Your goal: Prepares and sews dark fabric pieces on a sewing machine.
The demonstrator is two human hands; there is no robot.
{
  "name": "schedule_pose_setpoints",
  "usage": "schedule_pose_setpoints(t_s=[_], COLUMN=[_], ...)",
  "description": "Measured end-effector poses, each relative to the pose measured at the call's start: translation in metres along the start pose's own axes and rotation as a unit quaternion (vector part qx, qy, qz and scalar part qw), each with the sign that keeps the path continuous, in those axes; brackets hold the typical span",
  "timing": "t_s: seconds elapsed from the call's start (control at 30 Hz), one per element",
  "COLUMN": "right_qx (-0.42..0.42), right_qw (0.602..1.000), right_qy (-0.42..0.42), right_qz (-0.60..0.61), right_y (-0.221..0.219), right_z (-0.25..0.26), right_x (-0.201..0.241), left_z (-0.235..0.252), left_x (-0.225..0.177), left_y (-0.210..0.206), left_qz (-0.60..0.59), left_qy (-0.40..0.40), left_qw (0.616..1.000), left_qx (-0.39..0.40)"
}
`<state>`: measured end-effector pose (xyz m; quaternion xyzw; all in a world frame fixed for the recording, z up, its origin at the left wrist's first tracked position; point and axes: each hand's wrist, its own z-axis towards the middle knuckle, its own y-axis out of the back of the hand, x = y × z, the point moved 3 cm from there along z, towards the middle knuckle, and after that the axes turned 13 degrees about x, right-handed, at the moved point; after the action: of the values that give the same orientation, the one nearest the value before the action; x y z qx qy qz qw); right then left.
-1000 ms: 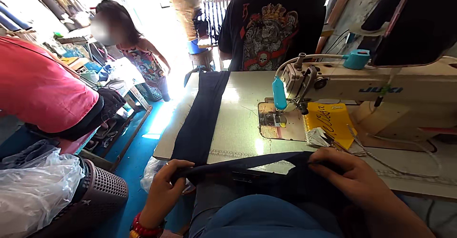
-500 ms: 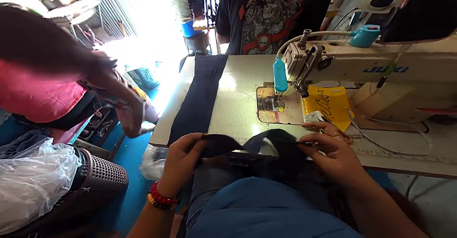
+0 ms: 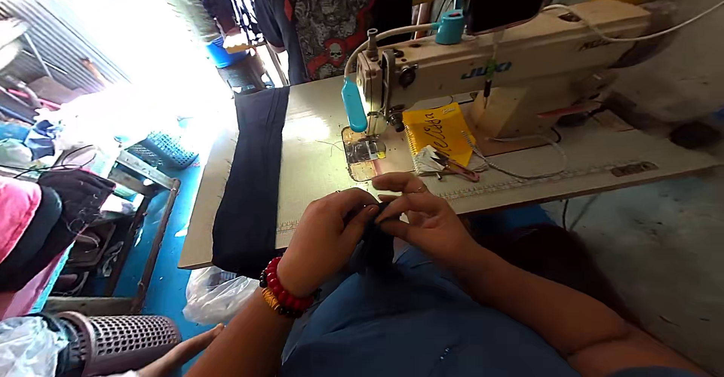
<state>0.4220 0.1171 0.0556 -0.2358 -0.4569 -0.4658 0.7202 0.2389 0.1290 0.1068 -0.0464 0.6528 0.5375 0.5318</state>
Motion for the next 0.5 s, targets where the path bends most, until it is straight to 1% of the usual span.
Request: schedule_pose_setpoints(t_s=[0.07,0.13,0.2,0.3,0.4,0.5], right_qx=[-0.007,-0.022,-0.037,-0.042,-0.039,-0.032], right_qw=[0.999,0.998,0.997,0.997,0.996,0.994], right_qy=[-0.018,-0.041,-0.060,-0.066,-0.065,-0.068], right_qz=[0.038,0.039,0.037,0.011,-0.040,-0.076], right_y=[-0.003,-0.005,-0.005,-0.006,-0.006,-0.006], right_z=[-0.004,-0.006,-0.007,-0.008,-0.009,-0.011], right_x=[-0.009,-0.015,-0.019,-0.023,-0.026,-0.026], left_z=[-0.002,-0.006,-0.009,-0.013,-0.018,-0.019], left_x=[0.008,0.016,0.020,0.022,0.020,0.023], left_y=[-0.009,-0.018,-0.023,-0.026,-0.028,-0.029], left_qz=[-0.013,-0.040,-0.074,-0.084,-0.047,-0.006], left_qy=[0.002,0.013,0.041,0.054,0.035,0.036], left_qw=[0.999,0.997,0.993,0.992,0.997,0.998], left_qx=[-0.035,-0.069,-0.082,-0.071,-0.053,-0.043])
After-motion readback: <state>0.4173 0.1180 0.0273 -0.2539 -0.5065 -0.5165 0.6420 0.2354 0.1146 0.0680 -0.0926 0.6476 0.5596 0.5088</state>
